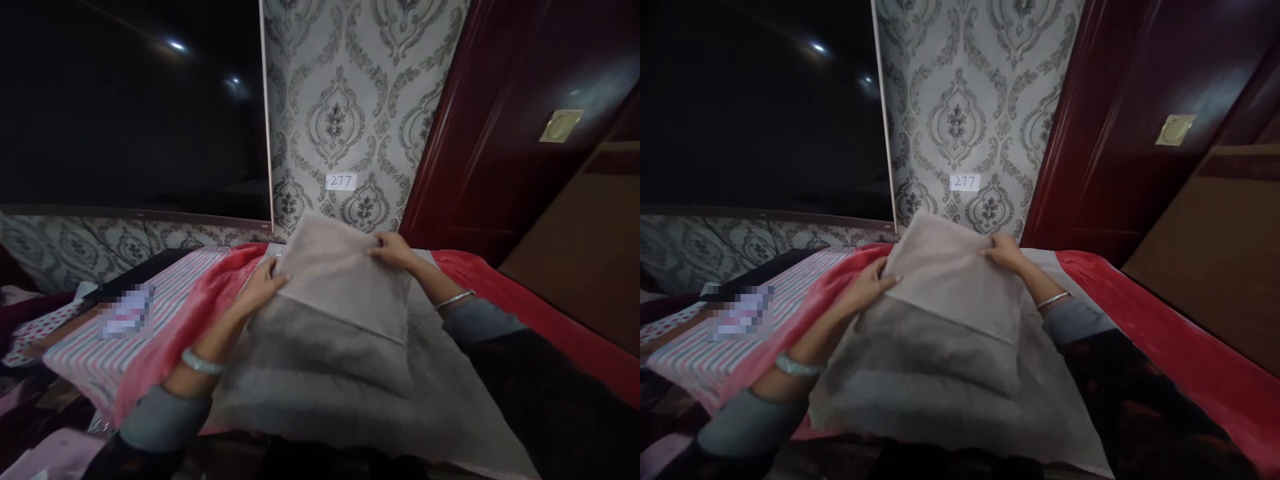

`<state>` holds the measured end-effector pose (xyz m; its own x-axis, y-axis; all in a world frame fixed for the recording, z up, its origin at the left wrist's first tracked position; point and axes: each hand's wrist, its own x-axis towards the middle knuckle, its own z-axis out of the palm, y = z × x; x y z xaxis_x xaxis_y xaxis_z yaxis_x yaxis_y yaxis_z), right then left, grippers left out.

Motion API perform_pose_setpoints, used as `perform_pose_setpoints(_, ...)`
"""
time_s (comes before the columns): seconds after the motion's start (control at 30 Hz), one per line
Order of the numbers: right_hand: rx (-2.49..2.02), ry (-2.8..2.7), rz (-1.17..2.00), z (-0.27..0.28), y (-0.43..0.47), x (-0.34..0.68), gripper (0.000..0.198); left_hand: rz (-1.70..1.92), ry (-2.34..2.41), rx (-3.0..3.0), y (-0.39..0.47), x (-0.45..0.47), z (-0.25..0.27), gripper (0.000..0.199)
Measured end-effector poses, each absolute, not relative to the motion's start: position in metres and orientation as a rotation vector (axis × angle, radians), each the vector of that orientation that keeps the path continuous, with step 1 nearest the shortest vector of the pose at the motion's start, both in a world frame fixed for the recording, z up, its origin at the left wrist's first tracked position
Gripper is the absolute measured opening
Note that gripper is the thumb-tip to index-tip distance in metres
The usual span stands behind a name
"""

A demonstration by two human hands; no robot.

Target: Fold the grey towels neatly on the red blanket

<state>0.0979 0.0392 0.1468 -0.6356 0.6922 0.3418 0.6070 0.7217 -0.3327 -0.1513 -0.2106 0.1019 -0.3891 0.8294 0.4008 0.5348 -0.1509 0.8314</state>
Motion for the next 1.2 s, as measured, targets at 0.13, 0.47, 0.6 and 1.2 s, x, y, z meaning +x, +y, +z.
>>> perform_pose_setpoints(0.13, -0.764, -2.071, 0.215, 0.2, 0.05, 0.125, 0.021, 1.59, 2.198, 2.117, -0.191, -0.143, 0.195, 0.027)
perform_pose_setpoints(0.47, -0.654, -2.18, 0.209, 0.014, -0.007, 0.222, 0.033, 0.828, 1.929, 2.916, -0.218, -0.102, 0.051, 0.018)
perform_pose_setpoints(0.6, -0.863, -2.188, 0.41, -0.063, -0.045, 0.254, 0.037, 0.82, 1.982, 2.781, -0.246, -0.103, -0.027, 0.017)
perform_pose_setpoints(1.2, -0.612, -2.354, 0.293, -0.022, -0.18, 0.179, 0.029, 1.591, 2.032, 1.317, -0.273, -0.079, -0.031, 0.01)
